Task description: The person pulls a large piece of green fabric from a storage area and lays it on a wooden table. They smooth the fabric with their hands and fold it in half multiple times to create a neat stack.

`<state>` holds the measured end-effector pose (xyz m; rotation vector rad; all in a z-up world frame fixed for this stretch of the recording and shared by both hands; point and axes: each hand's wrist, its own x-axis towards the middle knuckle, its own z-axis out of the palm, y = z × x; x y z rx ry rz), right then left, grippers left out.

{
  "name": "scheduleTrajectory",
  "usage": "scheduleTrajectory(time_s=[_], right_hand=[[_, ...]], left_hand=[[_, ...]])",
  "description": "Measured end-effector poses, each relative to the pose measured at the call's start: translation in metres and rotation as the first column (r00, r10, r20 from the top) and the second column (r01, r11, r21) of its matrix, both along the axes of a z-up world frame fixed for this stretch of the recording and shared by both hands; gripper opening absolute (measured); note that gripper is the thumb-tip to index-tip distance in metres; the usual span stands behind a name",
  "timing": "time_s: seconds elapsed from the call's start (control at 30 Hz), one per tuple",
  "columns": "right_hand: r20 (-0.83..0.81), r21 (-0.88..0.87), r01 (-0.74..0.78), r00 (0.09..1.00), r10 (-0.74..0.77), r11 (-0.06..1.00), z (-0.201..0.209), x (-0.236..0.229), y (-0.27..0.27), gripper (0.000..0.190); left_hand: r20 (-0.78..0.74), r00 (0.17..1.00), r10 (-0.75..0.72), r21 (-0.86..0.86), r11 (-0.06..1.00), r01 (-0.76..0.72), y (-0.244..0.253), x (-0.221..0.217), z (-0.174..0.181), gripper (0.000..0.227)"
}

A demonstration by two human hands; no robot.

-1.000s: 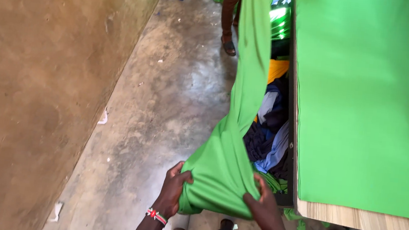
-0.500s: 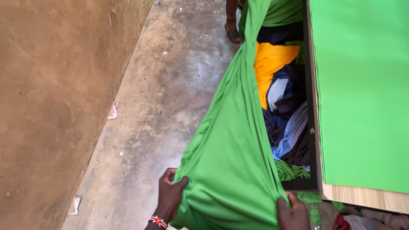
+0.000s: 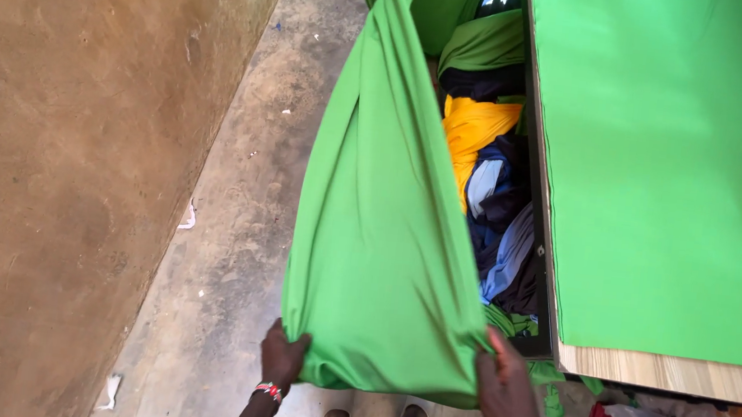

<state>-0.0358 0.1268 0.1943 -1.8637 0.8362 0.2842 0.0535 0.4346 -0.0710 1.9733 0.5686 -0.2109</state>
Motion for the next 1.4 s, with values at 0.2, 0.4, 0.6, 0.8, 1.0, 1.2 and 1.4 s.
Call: scheduleTrajectory(time_s=[0.2,0.4,0.6,0.8,1.0,1.2,1.4], right_hand=[[0.351,-0.222,-0.534,0.737,0.577,0.816,-0.01,0.018,0.029,0.034],[0.369,-0.335,-0.49,0.717,0.591,0.804,-0.012,0.05,0.018,0.01],[0.278,-0.328,-0.591,0.685,0.673,0.737,-0.019,0.048,0.026,0.02],[0.061,-0.175,-0.489,0.861,0.505,0.854,-0.037,0.022,0.011,0.06],[0.086,0.316,0.077,0.99,-0.11,0.946,-0.009,0.01,0.026,0.041],[-0.117,0.036,-0.19,0.974,0.193,0.981,-0.06,0.016,0.025,0.095],[0.097,-0.1,-0.158,0.981,0.168,0.982,-0.128,0.008,0.019,0.043]], left_hand=[[0.184,0.981,-0.066,-0.253,0.961,0.112,-0.086,0.025,0.054,0.077],[0.035,0.967,-0.253,-0.683,0.701,0.208,-0.136,0.022,0.269,0.054],[-0.124,0.985,-0.118,-0.815,0.579,-0.033,-0.178,0.063,0.204,0.015],[-0.355,0.906,-0.229,-0.736,0.666,-0.12,-0.191,0.041,0.146,0.023],[-0.397,0.867,-0.302,-0.726,0.681,-0.095,-0.182,-0.007,0.171,0.029],[-0.289,0.935,-0.208,-0.712,0.699,-0.065,-0.165,-0.023,0.153,0.015],[-0.379,0.898,-0.224,-0.677,0.729,-0.103,-0.132,-0.051,0.116,0.028]])
